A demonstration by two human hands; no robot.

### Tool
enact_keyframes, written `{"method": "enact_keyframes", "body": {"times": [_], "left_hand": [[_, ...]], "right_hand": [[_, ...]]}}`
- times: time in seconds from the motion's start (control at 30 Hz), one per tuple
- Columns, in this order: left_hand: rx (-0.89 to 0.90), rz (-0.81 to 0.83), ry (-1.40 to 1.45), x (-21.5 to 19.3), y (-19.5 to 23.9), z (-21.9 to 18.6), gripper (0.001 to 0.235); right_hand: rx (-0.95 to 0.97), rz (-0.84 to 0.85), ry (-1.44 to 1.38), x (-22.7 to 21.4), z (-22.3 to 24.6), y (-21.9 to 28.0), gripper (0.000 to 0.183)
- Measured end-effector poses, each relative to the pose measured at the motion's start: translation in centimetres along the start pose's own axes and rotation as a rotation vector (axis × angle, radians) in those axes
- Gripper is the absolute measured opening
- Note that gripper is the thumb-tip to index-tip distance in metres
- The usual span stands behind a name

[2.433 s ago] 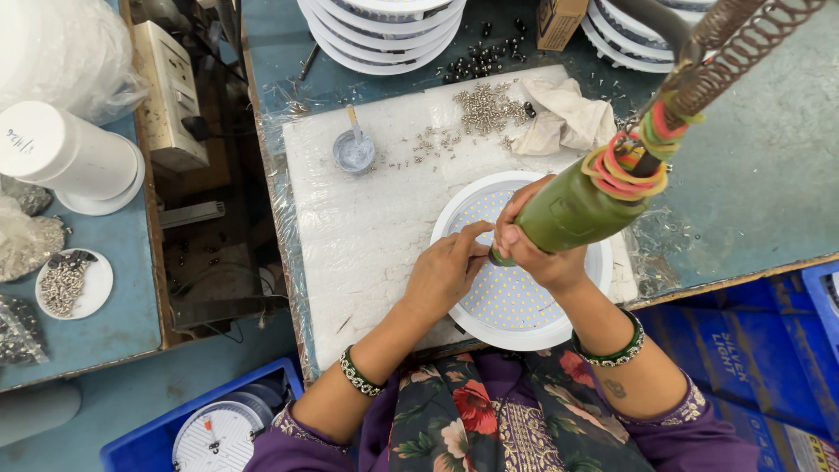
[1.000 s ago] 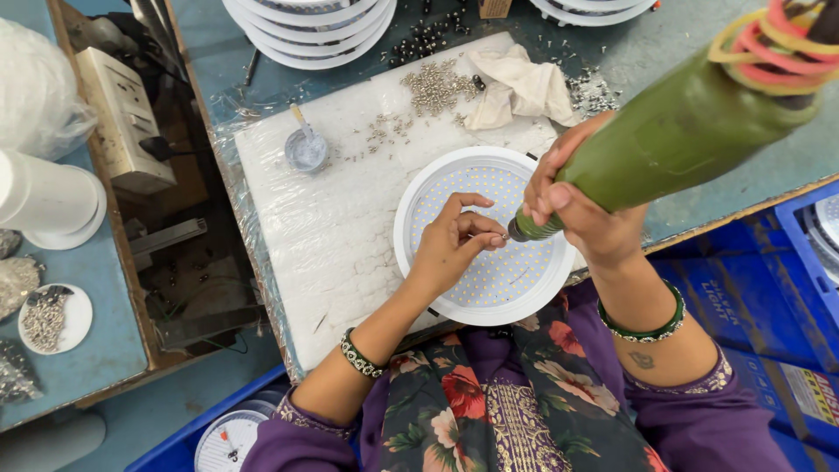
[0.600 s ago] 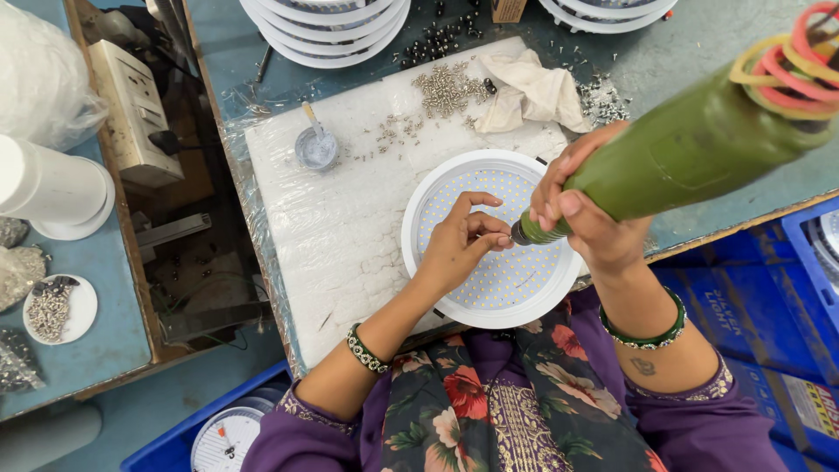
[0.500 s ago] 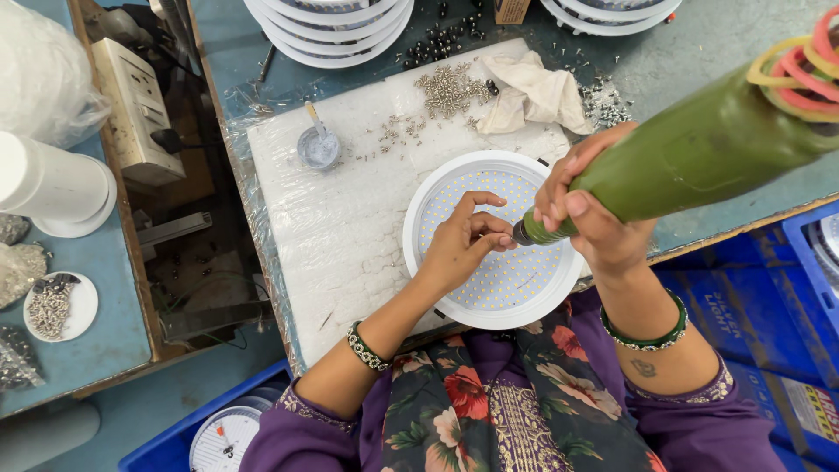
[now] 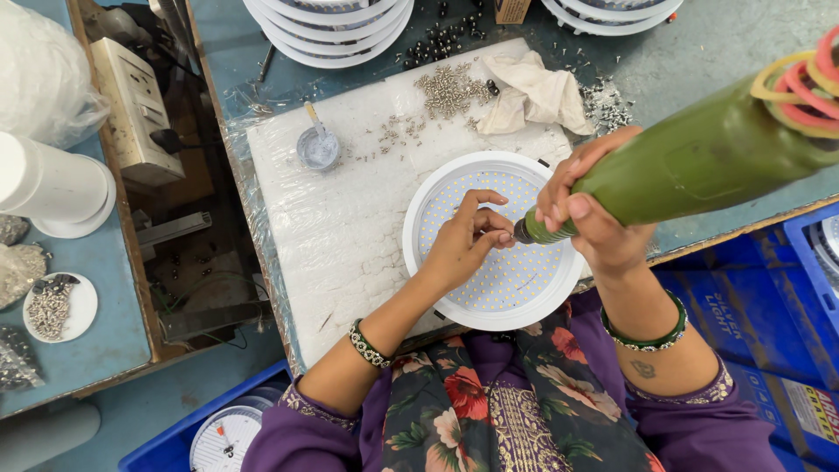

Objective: The person assembles circular LED lights by inserting an LED board into a white plastic housing and then using a power screwdriver to drive screws through the board into the housing.

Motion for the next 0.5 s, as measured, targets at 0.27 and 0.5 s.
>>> {"method": "enact_keyframes", "body": {"times": [0.27,0.5], "left_hand": [[-0.021,0.030,0.097,0.10,-0.11,0.32,0.039],[-0.008,0.038,0.069,0.19,-0.01,0.06,0.039]], "right_hand": [[0.003,-0.014,0.010,-0.07,-0.03,0.04,0.038],[-0.006,-0.008,0.021,-0.09,-0.15,-0.05,0.038]]}}
Point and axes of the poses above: each hand's wrist, its own y-axis away from the middle knuckle, its own x-axis out of the palm, z = x × y, the point moved 5 cm from there along -y, towards the middle knuckle, and after that the axes turned 7 degrees about y, right-handed, at the moved point
